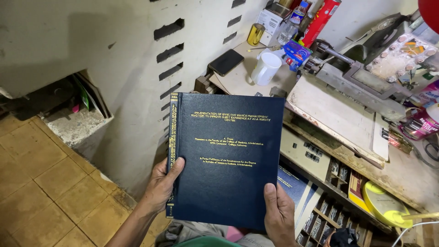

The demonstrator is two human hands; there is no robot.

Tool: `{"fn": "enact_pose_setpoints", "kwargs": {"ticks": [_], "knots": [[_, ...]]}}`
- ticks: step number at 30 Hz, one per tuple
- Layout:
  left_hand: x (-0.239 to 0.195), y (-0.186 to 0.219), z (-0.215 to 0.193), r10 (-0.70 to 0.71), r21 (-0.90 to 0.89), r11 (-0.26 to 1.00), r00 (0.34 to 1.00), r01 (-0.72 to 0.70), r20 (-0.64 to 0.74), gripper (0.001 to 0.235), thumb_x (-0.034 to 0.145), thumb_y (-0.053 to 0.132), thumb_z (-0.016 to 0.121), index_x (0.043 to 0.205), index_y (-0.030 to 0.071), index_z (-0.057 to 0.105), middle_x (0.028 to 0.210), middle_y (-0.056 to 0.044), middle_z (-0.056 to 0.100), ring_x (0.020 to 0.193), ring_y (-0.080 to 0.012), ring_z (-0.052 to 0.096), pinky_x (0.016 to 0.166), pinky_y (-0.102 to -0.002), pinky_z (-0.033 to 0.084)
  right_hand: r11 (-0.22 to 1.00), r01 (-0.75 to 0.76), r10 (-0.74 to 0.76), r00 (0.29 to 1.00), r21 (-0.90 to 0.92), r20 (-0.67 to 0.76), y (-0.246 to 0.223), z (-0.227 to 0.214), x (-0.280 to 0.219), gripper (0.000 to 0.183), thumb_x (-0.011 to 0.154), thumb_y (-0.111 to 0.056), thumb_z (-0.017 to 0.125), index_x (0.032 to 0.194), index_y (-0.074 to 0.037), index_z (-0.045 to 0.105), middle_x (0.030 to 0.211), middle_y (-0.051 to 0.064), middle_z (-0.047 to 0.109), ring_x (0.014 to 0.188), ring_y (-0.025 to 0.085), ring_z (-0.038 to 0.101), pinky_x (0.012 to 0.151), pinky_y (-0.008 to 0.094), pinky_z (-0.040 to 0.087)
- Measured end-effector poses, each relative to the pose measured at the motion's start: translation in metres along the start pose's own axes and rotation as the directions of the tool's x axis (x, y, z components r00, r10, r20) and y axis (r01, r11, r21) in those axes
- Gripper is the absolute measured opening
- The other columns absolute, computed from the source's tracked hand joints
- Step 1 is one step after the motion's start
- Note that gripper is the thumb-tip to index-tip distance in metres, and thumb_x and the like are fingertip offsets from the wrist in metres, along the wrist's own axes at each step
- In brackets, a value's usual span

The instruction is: The person is preparing and inspecting hardbound book covers for a gold foil stamping process, including organizing the covers and handling the metal type used for the stamp.

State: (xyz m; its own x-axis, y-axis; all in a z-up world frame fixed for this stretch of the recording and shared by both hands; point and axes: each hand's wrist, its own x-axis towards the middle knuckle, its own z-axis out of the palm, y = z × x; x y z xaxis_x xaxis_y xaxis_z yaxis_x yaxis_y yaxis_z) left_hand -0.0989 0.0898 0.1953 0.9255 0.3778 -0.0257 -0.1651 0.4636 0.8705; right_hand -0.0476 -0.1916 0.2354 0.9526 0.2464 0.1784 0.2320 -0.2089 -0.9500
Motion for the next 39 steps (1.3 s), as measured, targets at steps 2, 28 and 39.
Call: {"fn": "enact_pose_setpoints", "kwargs": {"ticks": [2,28,39], "knots": [[0.001,-0.005,-0.005,-0.017,-0.006,1.0,1.0,0.017,-0.012,0.04,0.092,0.029,0.065,0.122,0.004,0.072,0.112,-0.017,0.079,0.093,-0.0311,0.077,0.078,-0.049,0.069,0.999,-0.04,0.039,0.999,-0.008,-0.037,-0.008,0.003,0.002,0.044,0.106,-0.034,0.045,0.099,-0.003,0.075,0.077,0.003,0.065,0.072,0.015,0.061,0.059,0.03,0.052],[-0.016,0.027,0.008,0.17,0.313,0.928,0.977,-0.203,0.128,0.046,0.093,0.045,0.06,0.118,0.009,0.073,0.107,-0.007,0.079,0.094,-0.0208,0.078,0.08,-0.037,0.071,0.981,0.155,-0.146,0.985,0.116,-0.09,0.087,0.007,0.023,0.045,0.111,-0.034,0.039,0.069,-0.019,0.036,0.065,-0.006,0.035,0.058,0.008,0.034,0.048,0.024,0.028],[-0.017,0.025,0.005,0.202,0.323,0.916,0.968,-0.24,0.146,0.045,0.094,0.047,0.059,0.113,0.009,0.074,0.102,-0.007,0.079,0.091,-0.0198,0.078,0.078,-0.036,0.07,0.981,0.174,-0.162,0.978,0.084,-0.132,0.085,0.001,0.018,0.047,0.111,-0.034,0.04,0.067,-0.019,0.032,0.063,-0.007,0.032,0.056,0.008,0.03,0.047,0.026,0.024]]}}
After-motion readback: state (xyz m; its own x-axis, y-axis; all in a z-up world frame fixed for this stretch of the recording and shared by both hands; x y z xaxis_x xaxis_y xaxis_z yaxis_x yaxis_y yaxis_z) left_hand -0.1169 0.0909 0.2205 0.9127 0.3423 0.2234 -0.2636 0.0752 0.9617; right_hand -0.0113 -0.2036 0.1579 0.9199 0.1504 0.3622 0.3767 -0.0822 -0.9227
